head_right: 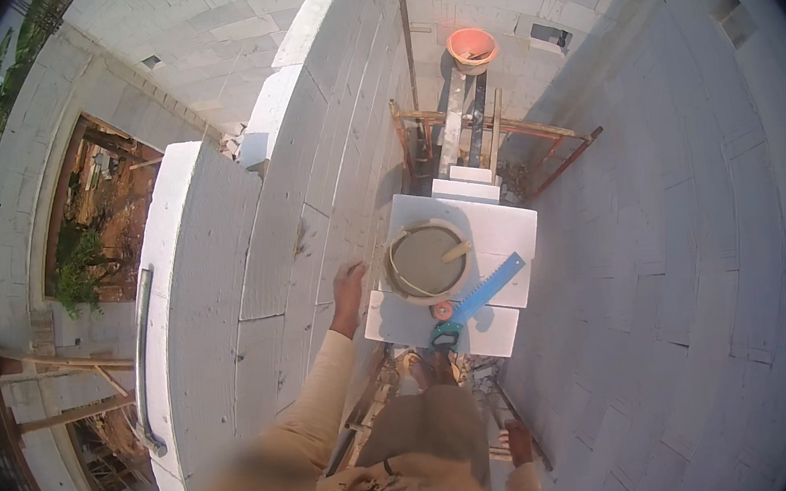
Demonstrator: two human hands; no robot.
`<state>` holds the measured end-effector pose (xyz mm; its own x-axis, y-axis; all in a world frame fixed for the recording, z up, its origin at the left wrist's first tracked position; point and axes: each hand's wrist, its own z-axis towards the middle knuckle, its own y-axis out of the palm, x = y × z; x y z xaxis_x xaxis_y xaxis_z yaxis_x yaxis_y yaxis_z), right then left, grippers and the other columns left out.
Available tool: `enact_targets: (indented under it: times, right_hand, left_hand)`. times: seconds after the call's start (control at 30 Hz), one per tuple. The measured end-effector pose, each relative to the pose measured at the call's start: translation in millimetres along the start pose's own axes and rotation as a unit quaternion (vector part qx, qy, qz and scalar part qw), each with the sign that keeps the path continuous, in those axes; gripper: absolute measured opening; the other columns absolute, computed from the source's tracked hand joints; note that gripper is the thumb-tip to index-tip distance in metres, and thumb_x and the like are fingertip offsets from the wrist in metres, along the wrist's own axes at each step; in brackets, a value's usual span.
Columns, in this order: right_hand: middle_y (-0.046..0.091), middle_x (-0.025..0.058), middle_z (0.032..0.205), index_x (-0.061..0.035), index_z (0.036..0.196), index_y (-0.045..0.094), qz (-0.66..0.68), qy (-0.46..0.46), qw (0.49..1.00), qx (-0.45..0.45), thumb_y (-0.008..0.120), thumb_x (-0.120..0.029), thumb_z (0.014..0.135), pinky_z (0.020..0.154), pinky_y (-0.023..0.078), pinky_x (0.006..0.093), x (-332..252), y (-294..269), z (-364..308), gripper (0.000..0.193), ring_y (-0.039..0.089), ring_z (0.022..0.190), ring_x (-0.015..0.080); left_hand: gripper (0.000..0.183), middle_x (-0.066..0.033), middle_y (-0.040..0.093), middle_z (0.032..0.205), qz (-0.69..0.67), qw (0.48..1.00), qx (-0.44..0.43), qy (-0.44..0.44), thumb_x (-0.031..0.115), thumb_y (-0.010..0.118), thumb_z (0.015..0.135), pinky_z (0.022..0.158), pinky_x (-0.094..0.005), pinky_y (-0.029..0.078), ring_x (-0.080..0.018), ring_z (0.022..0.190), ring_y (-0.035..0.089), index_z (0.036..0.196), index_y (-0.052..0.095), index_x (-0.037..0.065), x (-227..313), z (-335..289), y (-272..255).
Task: The person lifts and stacks white blocks on scaffolding, then uses a trowel to apply mortar to a wall and places additional blocks on top. The person repeatedly scoops mortar and spreads it along the wall before positioning blocks.
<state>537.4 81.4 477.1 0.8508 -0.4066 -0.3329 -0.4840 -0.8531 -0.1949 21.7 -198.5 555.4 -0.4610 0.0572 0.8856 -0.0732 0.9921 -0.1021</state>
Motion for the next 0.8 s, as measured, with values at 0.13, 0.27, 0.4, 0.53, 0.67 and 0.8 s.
enact_targets:
  times: [0.13,0.27,0.4,0.53,0.67,0.8]
  right_hand:
    - [0.071,0.0097,0.098,-0.0086,0.122,0.064,-0.008,-0.005,1.000,-0.015,0.062,-0.034,0.096,0.066,0.052,0.0364,-4.5,24.0,-11.6,0.036,0.065,0.076,0.0188]
    - [0.071,0.0097,0.096,-0.0097,0.116,0.065,-0.056,-0.012,0.998,-0.028,0.061,-0.034,0.096,0.067,0.052,0.0361,-11.0,35.2,-11.1,0.032,0.063,0.077,0.0182]
    - [0.071,0.0087,0.093,-0.0099,0.111,0.065,-0.087,-0.071,0.993,-0.037,0.062,-0.034,0.095,0.067,0.053,0.0358,-21.7,40.7,2.0,0.029,0.065,0.075,0.0188]
    - [0.071,0.0082,0.092,-0.0100,0.111,0.065,-0.051,-0.115,0.991,-0.052,0.062,-0.032,0.095,0.065,0.054,0.0354,-30.4,40.6,3.3,0.027,0.067,0.072,0.0196]
    - [0.072,0.0090,0.089,-0.0097,0.110,0.065,-0.066,-0.143,0.987,-0.033,0.062,-0.032,0.096,0.064,0.054,0.0352,-31.8,32.1,-6.6,0.026,0.068,0.070,0.0193]
    - [0.072,0.0093,0.088,-0.0077,0.109,0.067,-0.077,-0.140,0.987,-0.015,0.063,-0.030,0.096,0.064,0.055,0.0362,-28.0,19.3,-9.5,0.026,0.068,0.070,0.0202]
  left_hand:
    - [0.025,-0.0092,0.073,0.111,0.010,0.974,-0.040,0.225,0.011,0.069,0.095,0.096,-0.0307,0.052,-0.0173,0.104,0.068,0.117,0.068,-0.001,147.5,-64.3,-67.4]
    - [0.026,-0.0132,0.073,0.114,0.162,0.884,0.072,0.433,0.014,0.071,0.093,0.098,-0.0358,0.052,-0.0227,0.106,0.070,0.116,0.070,0.002,277.2,-99.9,-136.1]
    - [0.042,-0.0180,0.065,0.131,0.346,0.800,0.203,0.446,0.031,0.068,0.096,0.108,-0.0454,0.046,-0.0325,0.128,0.058,0.129,0.066,0.005,351.8,-46.4,-182.6]
    - [0.063,-0.0210,0.047,0.153,0.499,0.780,0.168,0.339,0.053,0.052,0.101,0.117,-0.0577,0.034,-0.0424,0.144,0.040,0.148,0.053,0.009,339.4,2.6,-187.8]
    - [0.076,-0.0203,0.031,0.165,0.569,0.761,0.143,0.277,0.064,0.040,0.102,0.118,-0.0702,0.023,-0.0476,0.150,0.028,0.157,0.040,0.011,321.0,19.7,-182.2]
    - [0.077,-0.0203,0.029,0.165,0.572,0.754,0.159,0.281,0.063,0.044,0.102,0.116,-0.0737,0.020,-0.0493,0.150,0.025,0.157,0.040,0.010,315.7,20.9,-178.2]
